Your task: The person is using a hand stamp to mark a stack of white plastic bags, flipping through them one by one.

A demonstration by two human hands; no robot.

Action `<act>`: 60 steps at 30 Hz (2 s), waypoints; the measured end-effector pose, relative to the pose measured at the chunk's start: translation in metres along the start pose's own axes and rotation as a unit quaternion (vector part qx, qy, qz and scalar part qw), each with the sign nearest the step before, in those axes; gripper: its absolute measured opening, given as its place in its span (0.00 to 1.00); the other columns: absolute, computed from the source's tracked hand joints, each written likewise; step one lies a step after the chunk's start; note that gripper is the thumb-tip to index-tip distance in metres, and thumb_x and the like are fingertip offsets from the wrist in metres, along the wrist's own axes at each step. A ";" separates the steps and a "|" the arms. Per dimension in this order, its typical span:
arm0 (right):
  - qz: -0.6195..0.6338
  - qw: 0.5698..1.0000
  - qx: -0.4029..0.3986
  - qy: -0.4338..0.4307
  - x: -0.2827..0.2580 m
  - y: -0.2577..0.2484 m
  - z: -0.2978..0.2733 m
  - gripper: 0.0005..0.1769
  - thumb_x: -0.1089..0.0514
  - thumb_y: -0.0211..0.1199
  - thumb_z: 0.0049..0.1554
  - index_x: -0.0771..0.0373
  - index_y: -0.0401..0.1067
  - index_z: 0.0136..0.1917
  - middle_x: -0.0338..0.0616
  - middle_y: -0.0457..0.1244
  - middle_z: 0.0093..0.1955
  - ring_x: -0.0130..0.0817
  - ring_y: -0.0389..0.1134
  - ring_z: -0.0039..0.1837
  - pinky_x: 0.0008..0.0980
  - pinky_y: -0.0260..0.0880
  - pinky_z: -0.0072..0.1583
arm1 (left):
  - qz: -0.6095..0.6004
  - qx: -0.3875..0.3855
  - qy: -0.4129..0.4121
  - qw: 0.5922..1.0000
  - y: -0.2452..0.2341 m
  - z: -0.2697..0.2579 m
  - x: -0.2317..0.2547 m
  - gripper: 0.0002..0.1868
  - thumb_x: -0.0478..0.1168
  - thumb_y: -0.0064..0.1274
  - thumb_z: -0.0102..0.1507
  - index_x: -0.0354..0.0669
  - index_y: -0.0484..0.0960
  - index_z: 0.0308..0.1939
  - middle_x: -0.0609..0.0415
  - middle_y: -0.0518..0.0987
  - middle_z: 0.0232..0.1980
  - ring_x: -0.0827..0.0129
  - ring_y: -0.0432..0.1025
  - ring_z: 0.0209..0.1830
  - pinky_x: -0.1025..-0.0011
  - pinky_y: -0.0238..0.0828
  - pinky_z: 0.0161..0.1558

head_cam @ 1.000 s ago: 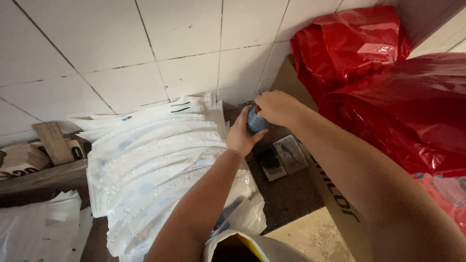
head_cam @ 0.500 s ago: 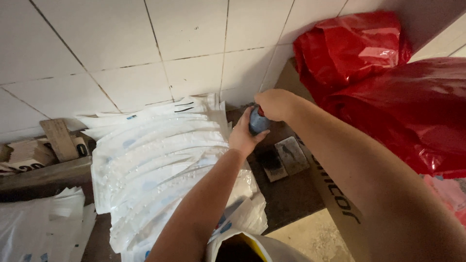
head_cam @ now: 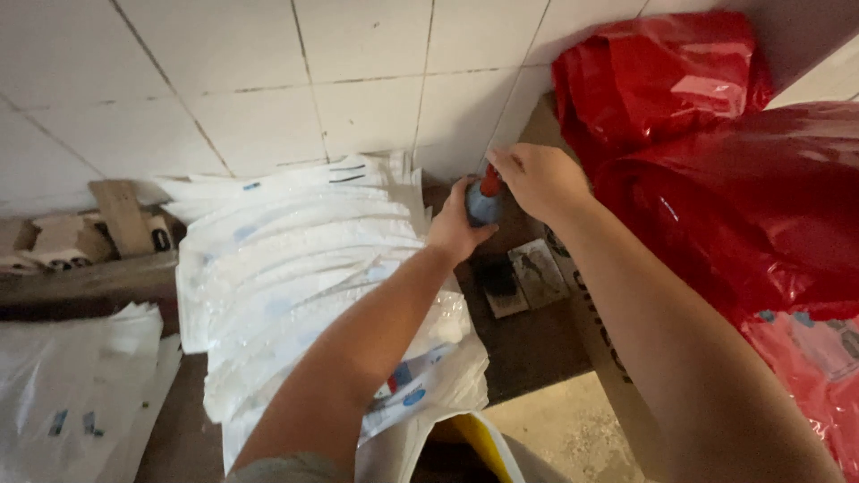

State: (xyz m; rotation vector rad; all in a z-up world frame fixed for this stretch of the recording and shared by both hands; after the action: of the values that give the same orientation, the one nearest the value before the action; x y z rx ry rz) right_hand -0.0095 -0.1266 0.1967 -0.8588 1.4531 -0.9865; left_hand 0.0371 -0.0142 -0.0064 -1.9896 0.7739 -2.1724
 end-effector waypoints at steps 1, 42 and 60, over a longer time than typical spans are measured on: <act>0.001 1.000 -0.004 -0.003 -0.002 -0.004 -0.017 0.31 0.33 0.44 0.69 0.57 0.74 0.44 0.43 0.65 0.37 0.41 0.68 0.41 0.41 0.67 0.41 | 0.000 0.002 -0.005 1.000 0.000 0.007 0.000 0.54 0.57 0.68 0.56 0.70 0.48 0.78 0.50 0.63 0.77 0.43 0.68 0.70 0.43 0.64 0.70; 0.374 0.892 0.207 -0.150 0.105 0.095 -0.143 0.17 0.63 0.72 0.60 0.64 0.67 0.58 0.52 0.62 0.50 0.45 0.66 0.52 0.38 0.71 0.54 | 0.370 0.126 0.178 0.903 -0.127 -0.338 -0.086 0.38 0.59 0.59 0.59 0.60 0.70 0.73 0.57 0.64 0.78 0.62 0.56 0.79 0.59 0.50 0.76; 0.170 0.964 0.139 -0.149 0.130 0.137 -0.073 0.28 0.52 0.72 0.62 0.63 0.69 0.70 0.65 0.66 0.59 0.63 0.68 0.63 0.56 0.66 0.64 | 0.383 0.068 0.137 0.911 -0.119 -0.335 -0.097 0.50 0.72 0.56 0.57 0.59 0.61 0.78 0.56 0.55 0.83 0.62 0.45 0.84 0.58 0.32 0.81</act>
State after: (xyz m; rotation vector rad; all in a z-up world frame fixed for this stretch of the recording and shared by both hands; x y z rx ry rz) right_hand -0.0938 -0.1856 0.0224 -0.5052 1.1242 -0.7423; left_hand -0.2370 0.2277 -0.0507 -1.0382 1.1510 -1.9319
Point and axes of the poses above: each hand's wrist, its own z-axis towards the middle knuckle, its own y-axis out of the palm, x = y × z, the point moved 3 cm from there along z, towards the middle knuckle
